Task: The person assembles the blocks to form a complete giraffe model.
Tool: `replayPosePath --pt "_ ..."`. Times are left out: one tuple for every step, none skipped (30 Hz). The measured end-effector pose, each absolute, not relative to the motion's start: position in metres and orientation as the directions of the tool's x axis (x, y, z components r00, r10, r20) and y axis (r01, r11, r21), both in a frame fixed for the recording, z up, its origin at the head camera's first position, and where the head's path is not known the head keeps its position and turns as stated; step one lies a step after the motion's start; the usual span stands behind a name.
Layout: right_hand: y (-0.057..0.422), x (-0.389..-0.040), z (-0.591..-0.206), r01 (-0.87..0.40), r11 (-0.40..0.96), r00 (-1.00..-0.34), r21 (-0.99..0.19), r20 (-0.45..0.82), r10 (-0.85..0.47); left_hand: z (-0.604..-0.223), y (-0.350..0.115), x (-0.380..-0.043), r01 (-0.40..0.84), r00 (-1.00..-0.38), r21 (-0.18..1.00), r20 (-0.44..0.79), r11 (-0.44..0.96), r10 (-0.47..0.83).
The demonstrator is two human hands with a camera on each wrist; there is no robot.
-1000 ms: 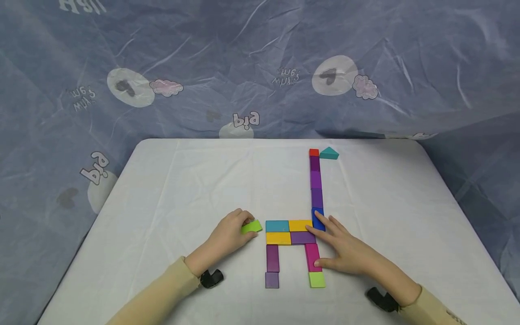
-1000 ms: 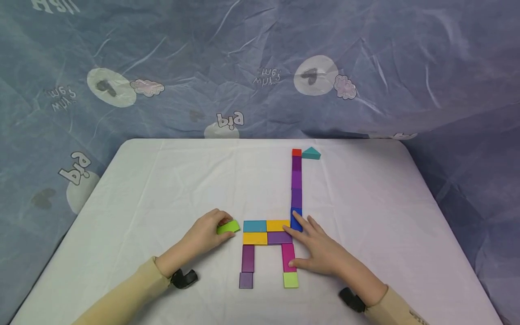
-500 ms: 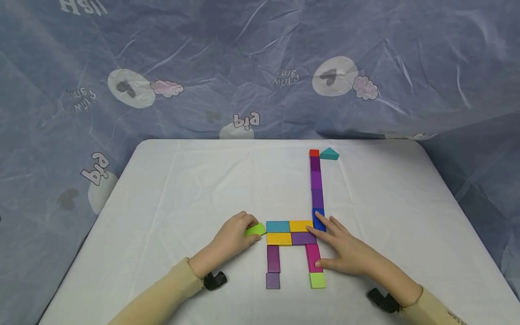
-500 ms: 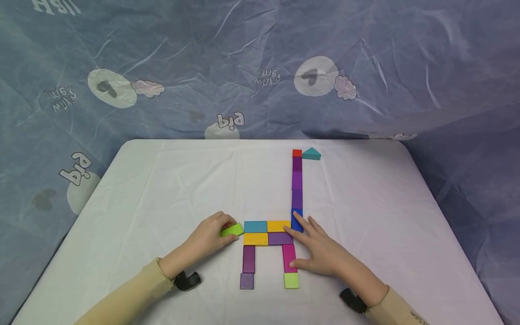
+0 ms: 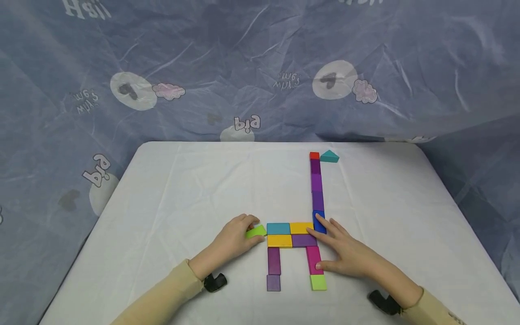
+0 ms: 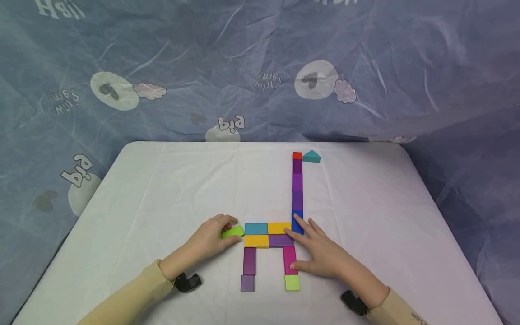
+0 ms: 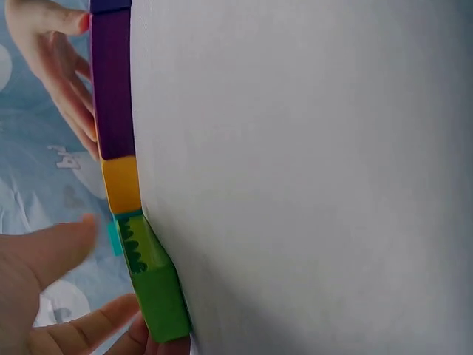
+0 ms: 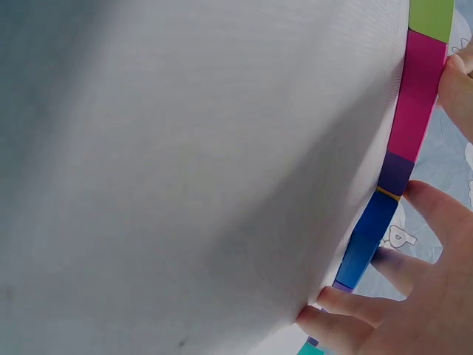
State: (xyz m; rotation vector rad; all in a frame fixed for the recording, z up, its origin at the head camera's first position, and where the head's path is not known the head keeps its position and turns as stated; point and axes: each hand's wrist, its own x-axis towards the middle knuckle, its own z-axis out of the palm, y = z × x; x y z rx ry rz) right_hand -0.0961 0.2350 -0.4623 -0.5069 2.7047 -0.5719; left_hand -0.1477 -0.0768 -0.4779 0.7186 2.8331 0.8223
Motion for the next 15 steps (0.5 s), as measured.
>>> replayPosePath --pt "0.235 -0.096 -0.463 -0.274 0.853 -0.881 -0.443 -0.239 -0.408 -0.478 -0.077 -0.148 0.396 -0.887 0.540 0.016 0.742 0.462" --pt "0.235 -0.096 -0.463 -0.278 0.851 -0.880 -0.445 -0.237 -0.411 -0.479 -0.078 -0.149 0.378 -0.891 0.554 0.000 0.742 0.454" --pt "0.236 -0.096 -0.463 -0.282 0.850 -0.879 -0.445 -0.235 -0.415 -0.479 -0.078 -0.150 0.356 -0.895 0.570 -0.020 0.741 0.445" --pt "0.236 -0.097 -0.463 -0.285 0.849 -0.879 -0.445 -0.233 -0.417 -0.479 -0.079 -0.151 0.333 -0.899 0.589 -0.038 0.737 0.436" --pt "0.236 -0.097 -0.463 -0.286 0.849 -0.879 -0.443 -0.232 -0.417 -0.478 -0.080 -0.154 0.310 -0.902 0.605 -0.056 0.733 0.429" --pt "0.236 -0.097 -0.463 -0.284 0.852 -0.880 -0.441 -0.233 -0.414 -0.478 -0.081 -0.156 0.287 -0.904 0.621 -0.076 0.729 0.420" --pt "0.236 -0.096 -0.463 -0.280 0.854 -0.882 -0.439 -0.233 -0.409 -0.477 -0.083 -0.158 0.272 -0.905 0.629 -0.091 0.728 0.416" --pt "0.237 -0.096 -0.463 -0.272 0.856 -0.885 -0.440 -0.235 -0.402 -0.476 -0.084 -0.161 0.268 -0.903 0.634 -0.098 0.726 0.418" --pt "0.237 -0.096 -0.463 -0.265 0.859 -0.888 -0.438 -0.238 -0.395 -0.474 -0.086 -0.163 0.268 -0.901 0.636 -0.101 0.723 0.422" --pt "0.237 -0.096 -0.462 -0.258 0.862 -0.890 -0.437 -0.239 -0.388 -0.472 -0.088 -0.166 0.272 -0.898 0.637 -0.101 0.721 0.427" --pt "0.238 -0.095 -0.462 -0.253 0.863 -0.893 -0.436 -0.239 -0.383 -0.470 -0.090 -0.168 0.273 -0.897 0.634 -0.103 0.724 0.429" --pt "0.238 -0.095 -0.461 -0.251 0.863 -0.896 -0.437 -0.233 -0.379 -0.468 -0.091 -0.171 0.274 -0.896 0.632 -0.106 0.725 0.431" --pt "0.238 -0.095 -0.461 -0.255 0.861 -0.897 -0.441 -0.224 -0.380 -0.466 -0.093 -0.174 0.281 -0.895 0.627 -0.101 0.726 0.434" --pt "0.239 -0.095 -0.460 -0.257 0.860 -0.900 -0.441 -0.216 -0.380 -0.465 -0.094 -0.176 0.285 -0.895 0.623 -0.098 0.728 0.434" --pt "0.240 -0.096 -0.460 -0.263 0.857 -0.901 -0.442 -0.204 -0.382 -0.462 -0.096 -0.180 0.284 -0.897 0.622 -0.097 0.730 0.432"
